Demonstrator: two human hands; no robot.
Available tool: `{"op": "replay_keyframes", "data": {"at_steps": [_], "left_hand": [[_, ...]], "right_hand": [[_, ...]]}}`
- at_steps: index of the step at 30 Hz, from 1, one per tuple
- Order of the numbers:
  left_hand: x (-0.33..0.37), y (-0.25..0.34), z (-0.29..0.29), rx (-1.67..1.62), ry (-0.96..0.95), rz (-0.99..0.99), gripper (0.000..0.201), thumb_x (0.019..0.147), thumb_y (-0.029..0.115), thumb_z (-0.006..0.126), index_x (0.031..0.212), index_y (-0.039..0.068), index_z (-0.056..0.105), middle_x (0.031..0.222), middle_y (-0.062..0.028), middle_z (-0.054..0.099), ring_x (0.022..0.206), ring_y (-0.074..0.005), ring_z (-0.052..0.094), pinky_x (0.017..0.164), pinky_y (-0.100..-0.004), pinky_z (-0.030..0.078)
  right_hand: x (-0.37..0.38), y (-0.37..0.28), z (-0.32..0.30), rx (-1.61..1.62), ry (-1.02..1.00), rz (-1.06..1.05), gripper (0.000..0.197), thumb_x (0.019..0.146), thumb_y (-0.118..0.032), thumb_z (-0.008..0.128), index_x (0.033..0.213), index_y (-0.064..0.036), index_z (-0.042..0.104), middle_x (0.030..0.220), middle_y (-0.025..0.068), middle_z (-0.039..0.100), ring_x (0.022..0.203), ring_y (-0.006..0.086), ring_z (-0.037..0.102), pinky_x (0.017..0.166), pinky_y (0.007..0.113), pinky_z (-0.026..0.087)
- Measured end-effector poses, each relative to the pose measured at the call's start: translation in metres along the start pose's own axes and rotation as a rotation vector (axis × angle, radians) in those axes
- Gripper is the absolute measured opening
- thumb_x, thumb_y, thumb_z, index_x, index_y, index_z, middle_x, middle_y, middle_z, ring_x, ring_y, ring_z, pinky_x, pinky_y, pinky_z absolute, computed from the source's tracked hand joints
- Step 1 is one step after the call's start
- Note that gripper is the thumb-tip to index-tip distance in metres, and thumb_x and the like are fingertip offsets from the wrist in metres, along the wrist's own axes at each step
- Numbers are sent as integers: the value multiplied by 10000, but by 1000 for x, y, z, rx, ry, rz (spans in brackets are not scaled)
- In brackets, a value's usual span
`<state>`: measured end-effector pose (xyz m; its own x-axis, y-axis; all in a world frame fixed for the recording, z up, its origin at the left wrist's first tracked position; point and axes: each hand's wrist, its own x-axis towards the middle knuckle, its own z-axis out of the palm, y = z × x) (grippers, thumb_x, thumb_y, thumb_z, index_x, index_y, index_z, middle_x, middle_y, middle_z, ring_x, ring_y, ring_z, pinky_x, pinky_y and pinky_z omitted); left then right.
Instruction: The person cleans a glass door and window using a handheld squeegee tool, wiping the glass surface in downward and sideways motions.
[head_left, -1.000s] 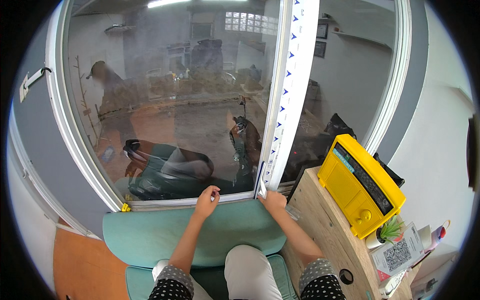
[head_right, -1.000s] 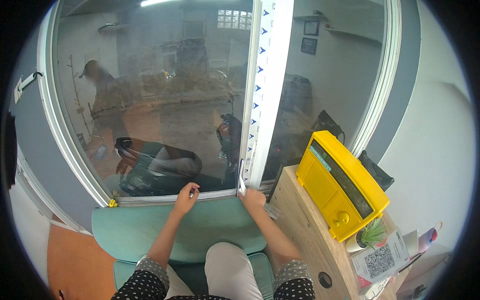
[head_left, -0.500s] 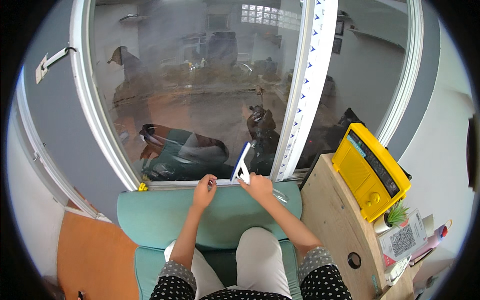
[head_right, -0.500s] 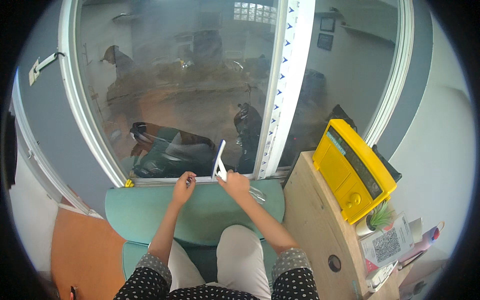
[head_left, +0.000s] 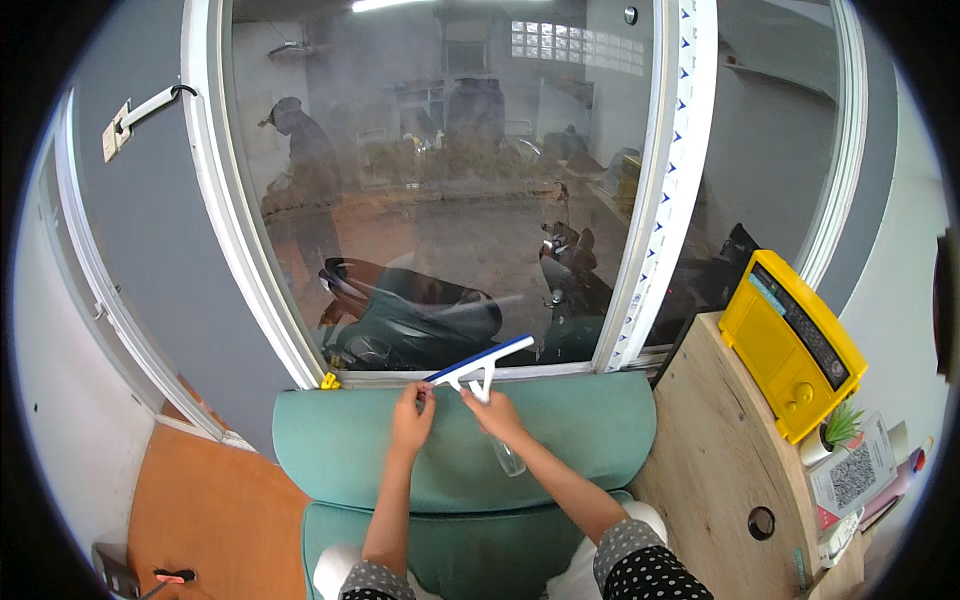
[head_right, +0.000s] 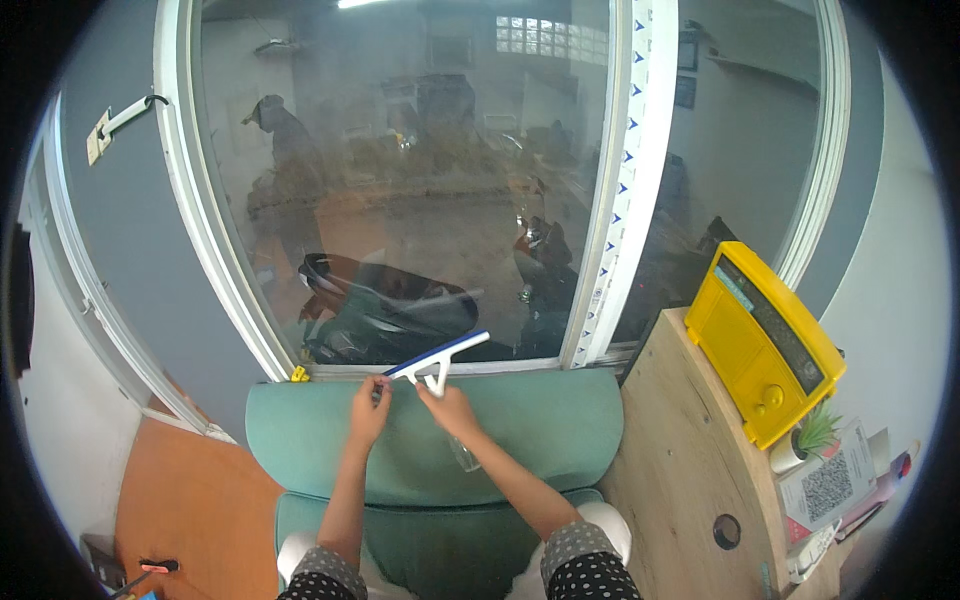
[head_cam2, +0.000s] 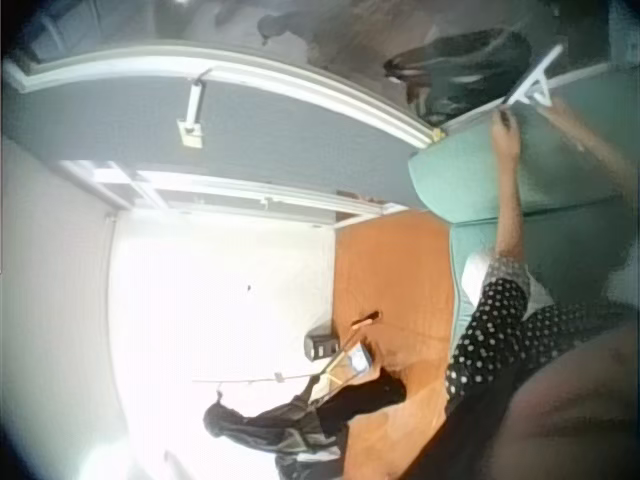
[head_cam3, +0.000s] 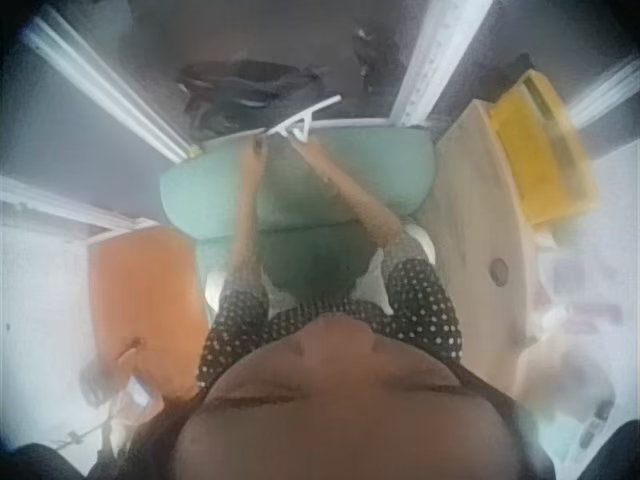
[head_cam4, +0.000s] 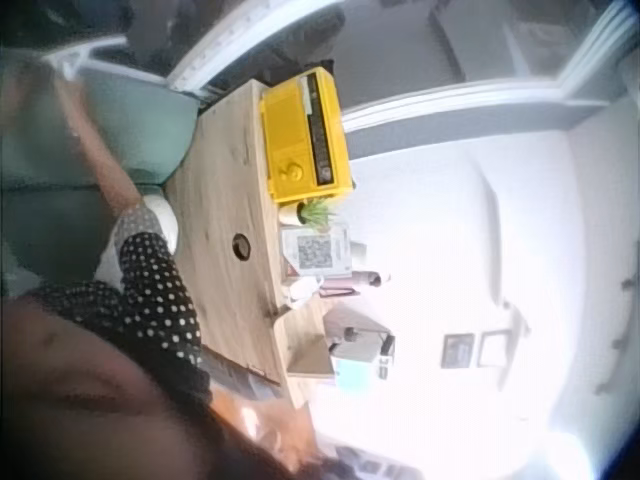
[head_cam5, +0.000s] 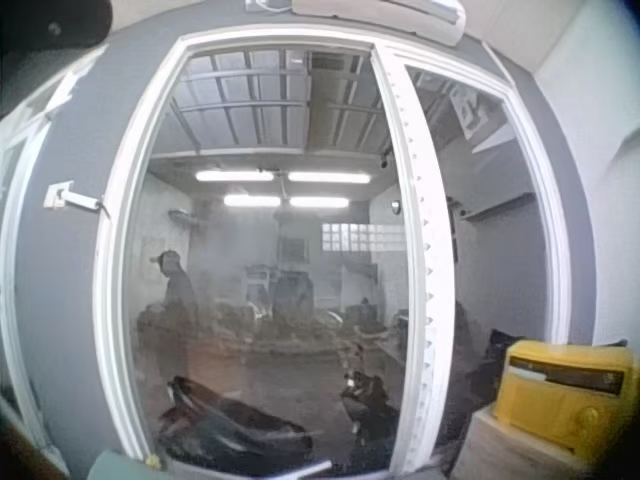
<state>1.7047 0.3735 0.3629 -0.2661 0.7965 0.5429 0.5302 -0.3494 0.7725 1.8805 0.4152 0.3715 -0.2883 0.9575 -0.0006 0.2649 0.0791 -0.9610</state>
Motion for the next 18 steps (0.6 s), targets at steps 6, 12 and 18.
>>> {"op": "replay_keyframes", "data": {"at_steps": [6, 12, 18], "left_hand": [[-9, -20, 11, -28, 27, -31, 137, 849, 56, 566, 977, 10, 579, 830, -109, 623, 737, -190, 580, 660, -301, 464], [-2, -30, 27, -74, 7, -78, 120, 861, 41, 555, 973, 8, 583, 821, -91, 625, 716, -165, 573, 650, -284, 460], [14, -15, 38, -87, -75, -222, 104, 891, 53, 534, 980, 12, 571, 835, -75, 614, 750, -148, 575, 696, -266, 455]], "right_hand": [[8, 28, 4, 399, 68, 164, 442, 849, -469, 603, 815, -36, 521, 595, 29, 511, 408, 133, 493, 383, 279, 411], [7, 35, -9, 589, -64, 342, 459, 863, -499, 577, 854, -46, 502, 637, 43, 523, 472, 163, 524, 439, 305, 453], [4, 44, -6, 649, -50, 539, 461, 842, -496, 615, 858, -48, 506, 642, 37, 531, 485, 182, 530, 462, 333, 467]]}}
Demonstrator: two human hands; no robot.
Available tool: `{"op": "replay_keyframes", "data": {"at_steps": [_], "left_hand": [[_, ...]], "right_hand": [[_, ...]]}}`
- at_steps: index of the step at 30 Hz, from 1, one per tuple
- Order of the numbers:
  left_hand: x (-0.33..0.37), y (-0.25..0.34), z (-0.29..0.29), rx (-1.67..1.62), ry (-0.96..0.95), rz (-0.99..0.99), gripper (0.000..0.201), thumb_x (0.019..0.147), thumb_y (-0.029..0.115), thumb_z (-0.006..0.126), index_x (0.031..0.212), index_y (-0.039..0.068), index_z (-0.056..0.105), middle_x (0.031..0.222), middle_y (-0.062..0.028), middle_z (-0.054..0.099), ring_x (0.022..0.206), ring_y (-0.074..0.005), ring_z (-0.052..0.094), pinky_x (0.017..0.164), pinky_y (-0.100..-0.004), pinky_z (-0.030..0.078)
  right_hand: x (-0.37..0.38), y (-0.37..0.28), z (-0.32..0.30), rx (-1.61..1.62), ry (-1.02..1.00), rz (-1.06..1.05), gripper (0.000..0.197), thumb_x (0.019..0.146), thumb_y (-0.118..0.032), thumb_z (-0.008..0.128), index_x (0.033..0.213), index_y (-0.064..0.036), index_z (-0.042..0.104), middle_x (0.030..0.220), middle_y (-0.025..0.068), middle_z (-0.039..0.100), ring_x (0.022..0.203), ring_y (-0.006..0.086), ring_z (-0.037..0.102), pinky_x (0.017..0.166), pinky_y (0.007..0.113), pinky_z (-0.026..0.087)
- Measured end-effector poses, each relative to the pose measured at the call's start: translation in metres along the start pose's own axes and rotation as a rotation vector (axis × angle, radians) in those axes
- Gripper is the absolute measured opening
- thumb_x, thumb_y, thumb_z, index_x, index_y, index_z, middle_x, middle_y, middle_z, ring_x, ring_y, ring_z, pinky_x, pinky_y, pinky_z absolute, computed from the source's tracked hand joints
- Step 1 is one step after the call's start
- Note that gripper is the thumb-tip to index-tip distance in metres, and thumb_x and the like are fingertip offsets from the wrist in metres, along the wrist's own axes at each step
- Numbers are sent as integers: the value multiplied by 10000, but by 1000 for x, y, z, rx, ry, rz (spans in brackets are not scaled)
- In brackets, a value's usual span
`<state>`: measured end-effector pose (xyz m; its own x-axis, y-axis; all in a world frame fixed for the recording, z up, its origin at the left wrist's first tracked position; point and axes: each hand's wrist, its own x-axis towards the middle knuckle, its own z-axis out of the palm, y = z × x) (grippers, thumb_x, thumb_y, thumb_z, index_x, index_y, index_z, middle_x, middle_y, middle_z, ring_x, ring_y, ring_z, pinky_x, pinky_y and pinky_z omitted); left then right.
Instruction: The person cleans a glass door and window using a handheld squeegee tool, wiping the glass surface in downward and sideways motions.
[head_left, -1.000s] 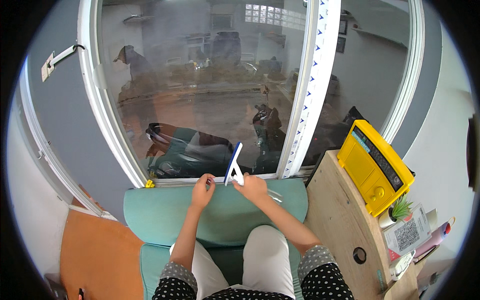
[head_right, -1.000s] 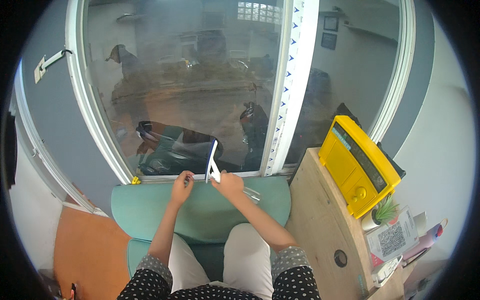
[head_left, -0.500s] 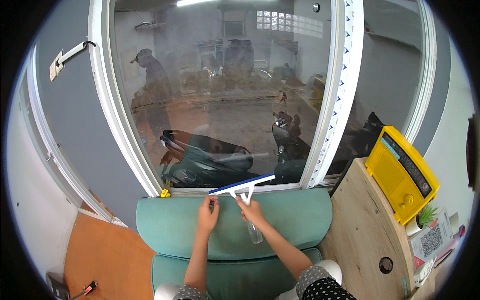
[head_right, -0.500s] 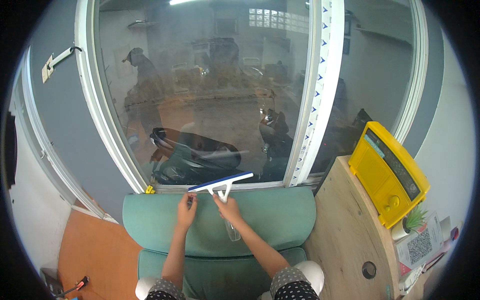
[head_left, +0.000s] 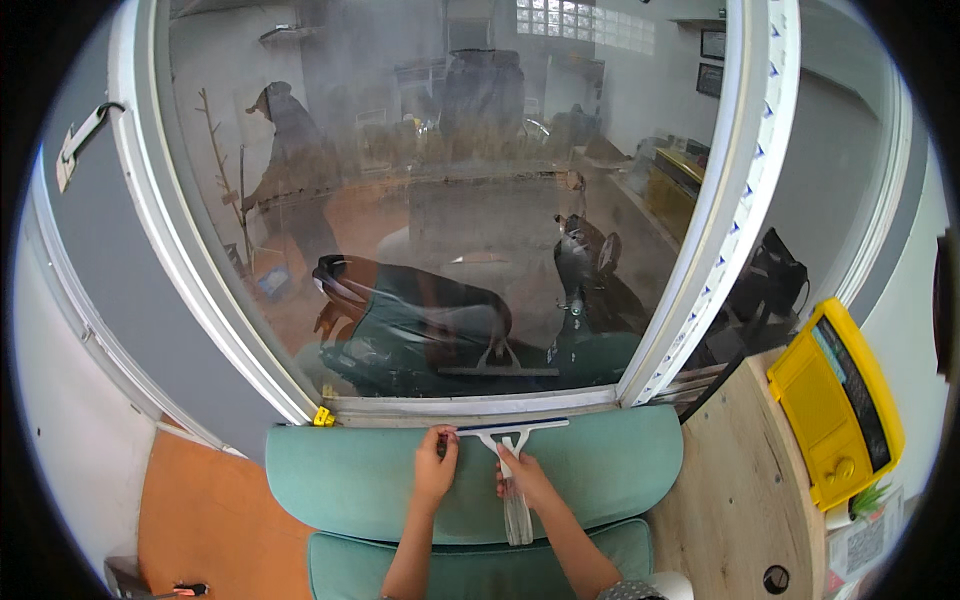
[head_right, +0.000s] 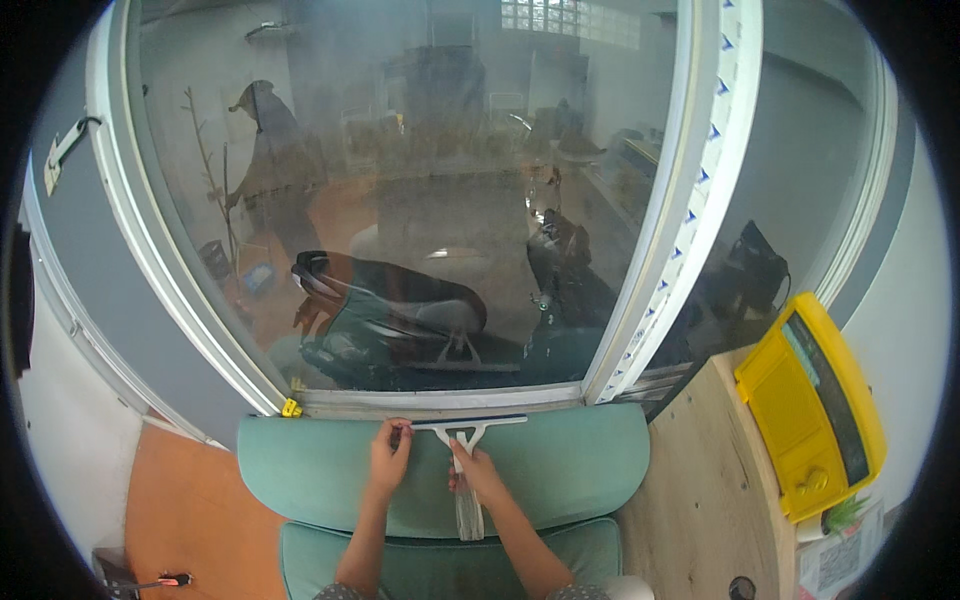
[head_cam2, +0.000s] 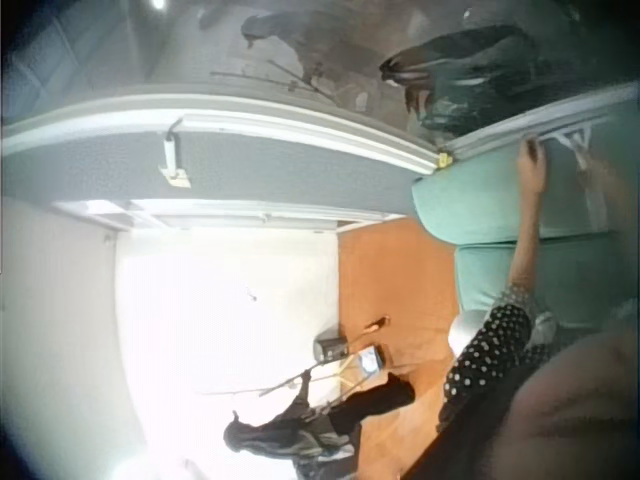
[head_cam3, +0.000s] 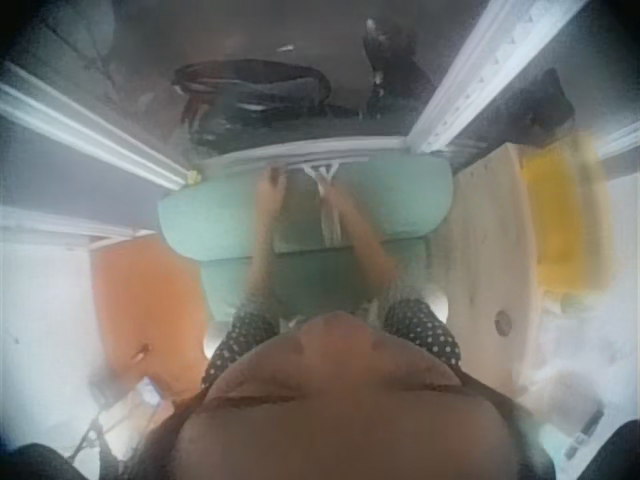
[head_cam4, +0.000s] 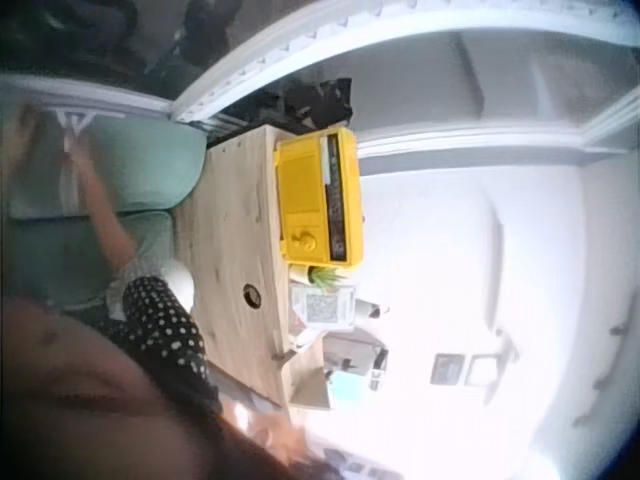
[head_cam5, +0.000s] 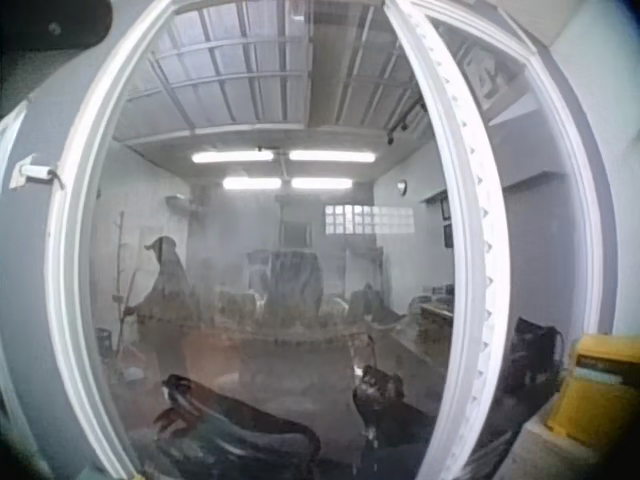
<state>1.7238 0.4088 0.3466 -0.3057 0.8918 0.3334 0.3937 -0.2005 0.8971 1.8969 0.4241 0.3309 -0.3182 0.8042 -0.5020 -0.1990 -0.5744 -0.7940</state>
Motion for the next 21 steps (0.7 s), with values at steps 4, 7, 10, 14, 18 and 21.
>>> {"op": "replay_keyframes", "data": {"at_steps": [4, 7, 10, 14, 18, 21], "left_hand": [[2, 8, -2, -11, -29, -84, 121, 873, 73, 556, 975, 14, 583, 820, -94, 630, 714, -176, 593, 653, -284, 468], [3, 30, -9, 10, -61, -116, 126, 874, 76, 555, 984, 21, 583, 831, -90, 634, 737, -172, 601, 648, -283, 472], [7, 61, -16, 19, -70, -199, 133, 874, 77, 552, 995, 31, 581, 845, -81, 639, 756, -161, 604, 638, -279, 475], [18, 117, -32, -37, -64, -268, 136, 879, 87, 555, 1004, 40, 579, 848, -63, 640, 762, -145, 602, 626, -274, 474], [35, 189, -58, -24, -93, -295, 126, 891, 96, 546, 1002, 44, 578, 843, -50, 637, 765, -135, 599, 626, -268, 472], [57, 246, -78, -43, -107, -284, 118, 900, 95, 531, 998, 49, 578, 842, -42, 636, 766, -126, 594, 621, -263, 464]], "right_hand": [[-22, -14, 13, 29, 82, 115, 459, 833, -485, 633, 865, -45, 508, 651, 49, 533, 488, 192, 533, 467, 339, 469], [-38, -24, 21, 30, 63, 171, 448, 833, -480, 635, 873, -52, 509, 664, 49, 540, 500, 195, 543, 474, 335, 475], [-63, -41, 33, 79, 80, 277, 440, 842, -487, 618, 879, -62, 511, 673, 46, 548, 504, 192, 549, 476, 330, 480], [-110, -88, 52, 128, 150, 296, 426, 861, -482, 585, 886, -63, 512, 675, 52, 547, 503, 187, 551, 471, 326, 485], [-150, -147, 76, 191, 194, 263, 398, 878, -453, 568, 895, -59, 512, 685, 56, 549, 510, 186, 555, 473, 322, 490], [-182, -203, 103, 235, 188, 207, 373, 883, -426, 569, 898, -58, 511, 691, 58, 550, 518, 183, 556, 479, 323, 491]]}}
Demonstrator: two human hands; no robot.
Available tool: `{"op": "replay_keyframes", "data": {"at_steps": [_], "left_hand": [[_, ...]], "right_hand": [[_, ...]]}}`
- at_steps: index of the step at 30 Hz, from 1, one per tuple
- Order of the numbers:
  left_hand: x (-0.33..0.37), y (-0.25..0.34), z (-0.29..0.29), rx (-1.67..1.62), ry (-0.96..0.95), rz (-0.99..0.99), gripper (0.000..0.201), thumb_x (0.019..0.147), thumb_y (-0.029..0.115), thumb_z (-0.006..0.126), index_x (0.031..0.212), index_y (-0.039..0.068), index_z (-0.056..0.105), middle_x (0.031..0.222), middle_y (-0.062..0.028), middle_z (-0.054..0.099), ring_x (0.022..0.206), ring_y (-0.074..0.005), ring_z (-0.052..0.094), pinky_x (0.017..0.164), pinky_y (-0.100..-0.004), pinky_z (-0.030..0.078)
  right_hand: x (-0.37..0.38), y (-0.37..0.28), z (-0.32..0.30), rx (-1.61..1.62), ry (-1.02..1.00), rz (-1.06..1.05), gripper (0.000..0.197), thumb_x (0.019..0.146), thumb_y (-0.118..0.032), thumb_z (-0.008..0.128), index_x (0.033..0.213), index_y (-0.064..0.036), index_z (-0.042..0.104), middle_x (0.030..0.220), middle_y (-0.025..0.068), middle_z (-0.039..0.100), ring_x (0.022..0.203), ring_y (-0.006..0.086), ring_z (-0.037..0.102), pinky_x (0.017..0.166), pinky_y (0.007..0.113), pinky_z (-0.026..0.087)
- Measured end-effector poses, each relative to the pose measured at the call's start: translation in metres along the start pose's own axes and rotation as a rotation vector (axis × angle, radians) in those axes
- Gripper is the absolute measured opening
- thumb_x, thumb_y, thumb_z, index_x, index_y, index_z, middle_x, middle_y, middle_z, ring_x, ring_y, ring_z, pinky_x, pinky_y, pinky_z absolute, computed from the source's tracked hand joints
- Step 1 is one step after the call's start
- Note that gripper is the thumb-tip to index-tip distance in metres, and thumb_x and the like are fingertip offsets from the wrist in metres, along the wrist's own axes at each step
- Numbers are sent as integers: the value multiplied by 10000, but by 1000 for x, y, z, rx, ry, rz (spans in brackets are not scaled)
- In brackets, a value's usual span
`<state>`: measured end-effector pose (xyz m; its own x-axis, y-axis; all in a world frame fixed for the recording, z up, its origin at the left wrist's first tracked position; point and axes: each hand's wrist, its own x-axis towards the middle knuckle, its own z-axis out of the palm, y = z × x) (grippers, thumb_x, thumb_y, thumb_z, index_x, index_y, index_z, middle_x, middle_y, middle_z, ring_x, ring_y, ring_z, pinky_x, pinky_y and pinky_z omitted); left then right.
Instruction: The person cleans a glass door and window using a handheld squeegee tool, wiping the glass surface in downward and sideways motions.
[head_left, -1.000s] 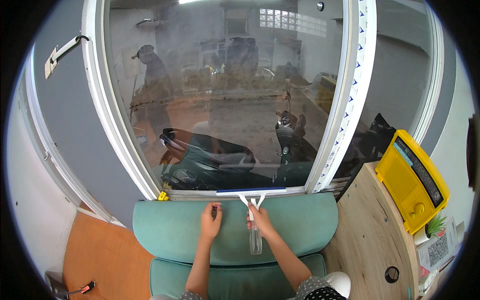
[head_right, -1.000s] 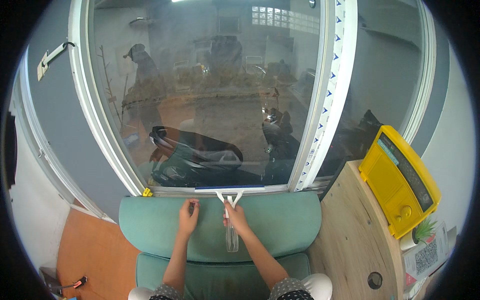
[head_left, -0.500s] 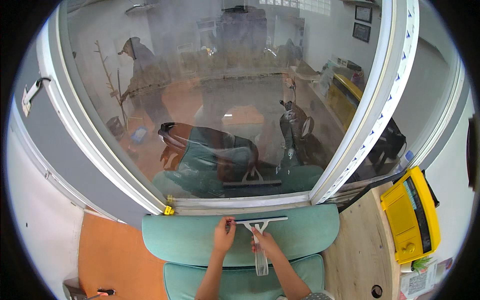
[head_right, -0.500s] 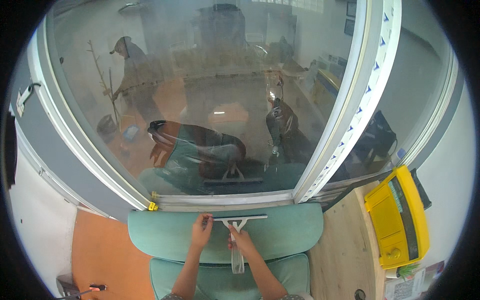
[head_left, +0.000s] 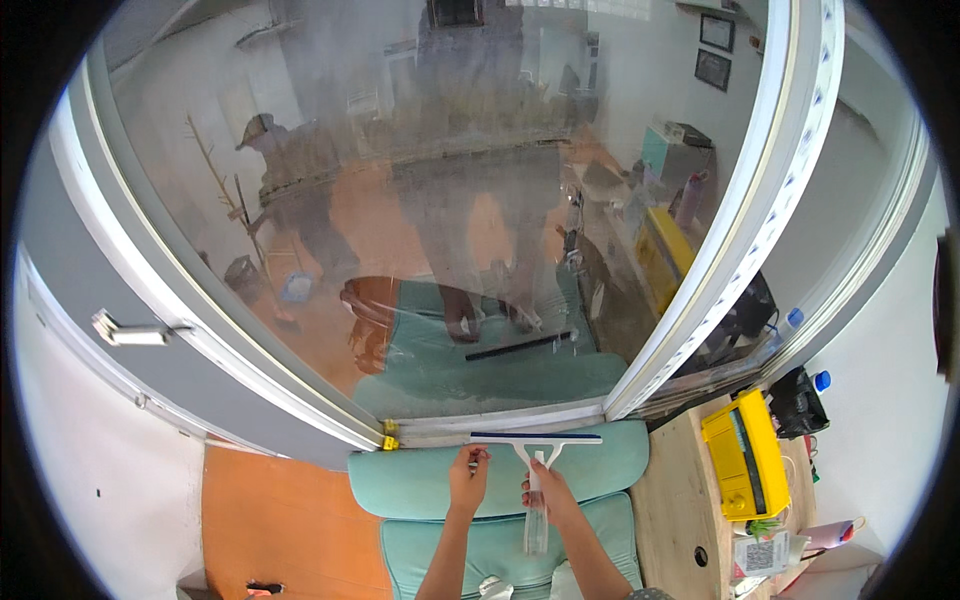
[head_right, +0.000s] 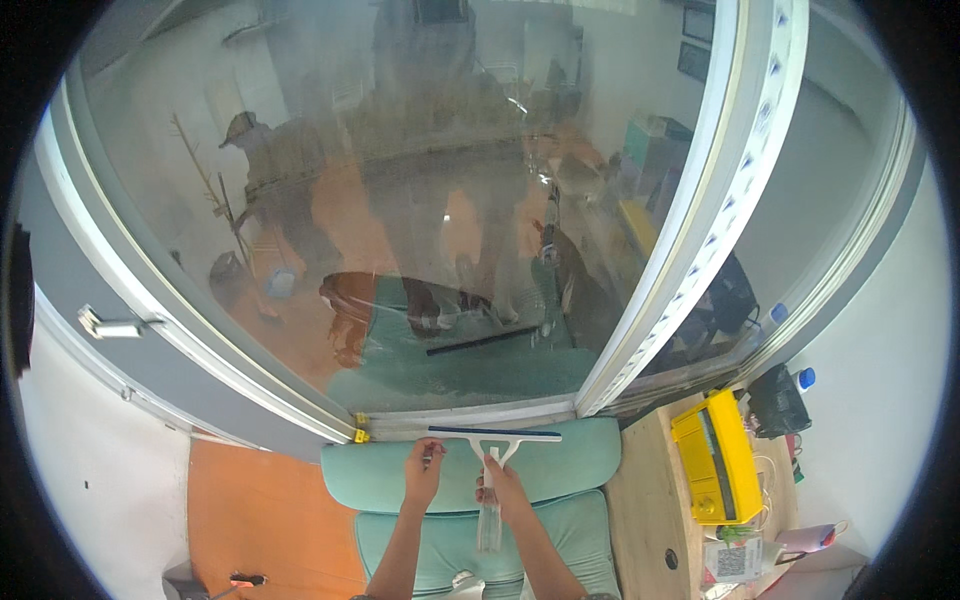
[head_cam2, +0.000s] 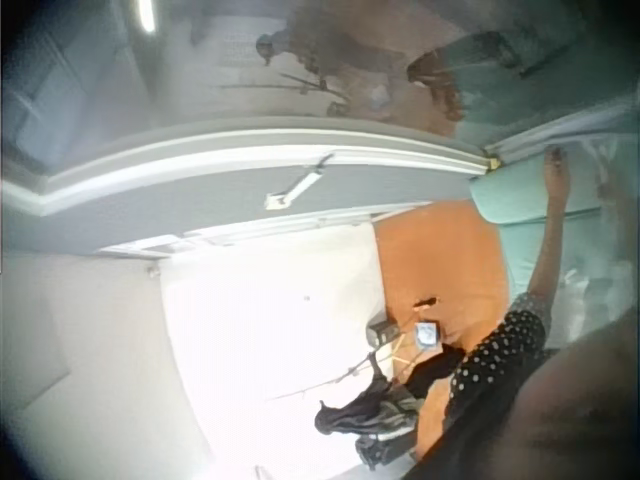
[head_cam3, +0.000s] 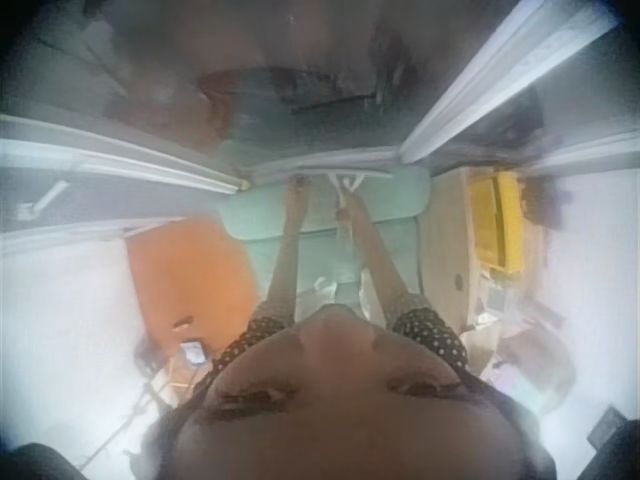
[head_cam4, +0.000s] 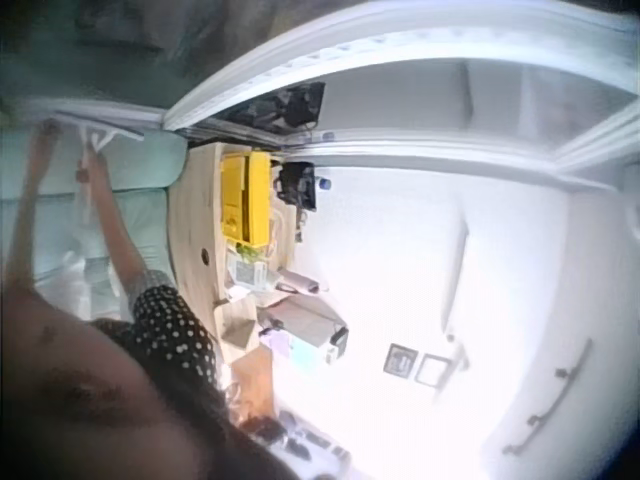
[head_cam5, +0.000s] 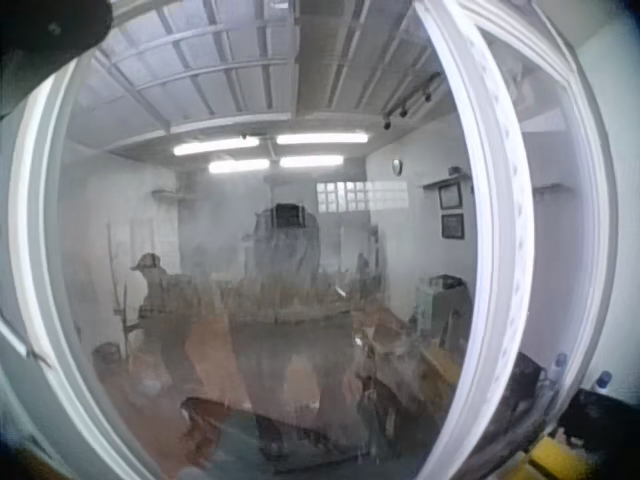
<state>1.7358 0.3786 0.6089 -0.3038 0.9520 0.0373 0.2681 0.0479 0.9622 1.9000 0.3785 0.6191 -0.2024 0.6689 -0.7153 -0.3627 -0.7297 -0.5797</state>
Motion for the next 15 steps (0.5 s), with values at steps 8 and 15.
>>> {"op": "replay_keyframes", "data": {"at_steps": [8, 15], "left_hand": [[33, 206, -40, -85, -20, 188, 122, 916, 100, 518, 1012, 59, 582, 849, -39, 631, 769, -112, 590, 660, -246, 451], [31, 363, -62, -312, -129, 358, 156, 945, 128, 497, 1034, 25, 573, 873, -53, 623, 816, -116, 577, 719, -258, 457]], "right_hand": [[-140, -139, 95, -30, -78, -330, 323, 897, -386, 570, 891, -68, 511, 703, 39, 552, 557, 154, 549, 531, 300, 472], [-276, -227, 152, -47, -77, -695, 332, 932, -384, 515, 840, -65, 533, 695, 33, 549, 599, 128, 538, 550, 269, 455]]}}
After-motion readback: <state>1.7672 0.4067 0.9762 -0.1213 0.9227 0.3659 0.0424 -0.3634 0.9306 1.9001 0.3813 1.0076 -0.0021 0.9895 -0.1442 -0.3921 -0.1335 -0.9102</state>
